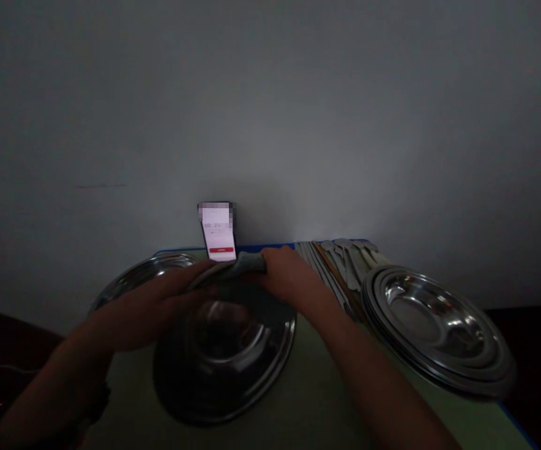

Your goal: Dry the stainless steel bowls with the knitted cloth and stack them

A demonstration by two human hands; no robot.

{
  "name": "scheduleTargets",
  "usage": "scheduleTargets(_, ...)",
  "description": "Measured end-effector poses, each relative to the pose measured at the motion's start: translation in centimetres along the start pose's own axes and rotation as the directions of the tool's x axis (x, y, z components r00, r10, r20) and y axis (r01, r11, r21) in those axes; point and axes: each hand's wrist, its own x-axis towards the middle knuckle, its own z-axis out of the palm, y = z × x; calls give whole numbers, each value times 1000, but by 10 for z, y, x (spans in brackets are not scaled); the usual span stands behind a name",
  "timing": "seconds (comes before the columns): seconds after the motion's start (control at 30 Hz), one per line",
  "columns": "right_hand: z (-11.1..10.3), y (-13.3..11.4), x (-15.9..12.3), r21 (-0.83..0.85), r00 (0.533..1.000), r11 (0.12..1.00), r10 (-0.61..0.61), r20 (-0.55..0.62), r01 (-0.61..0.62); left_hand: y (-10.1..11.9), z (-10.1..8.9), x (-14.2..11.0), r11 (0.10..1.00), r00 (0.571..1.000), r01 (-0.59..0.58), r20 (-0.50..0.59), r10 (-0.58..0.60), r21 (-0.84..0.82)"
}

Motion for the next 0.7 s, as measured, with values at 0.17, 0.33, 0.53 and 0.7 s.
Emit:
scheduleTargets(0.17,-7,29,3,346,981,918,187,55,-194,3,-9,3,995,972,-34,-235,10,-98)
scheduleTargets(0.33,17,-1,11,947,954,290,297,49,-139,-5,-12,14,991,745,-80,-667,-13,-109)
scheduleTargets(0.53,11,-3,12,953,934,303,346,-94,-17,-17,-12,21,999,765,-45,-643,28,-11)
scheduleTargets(0.7,-24,20,-2,448,897,894,183,-402,18,-2,-12,13,980,962,74,-272,-21,184)
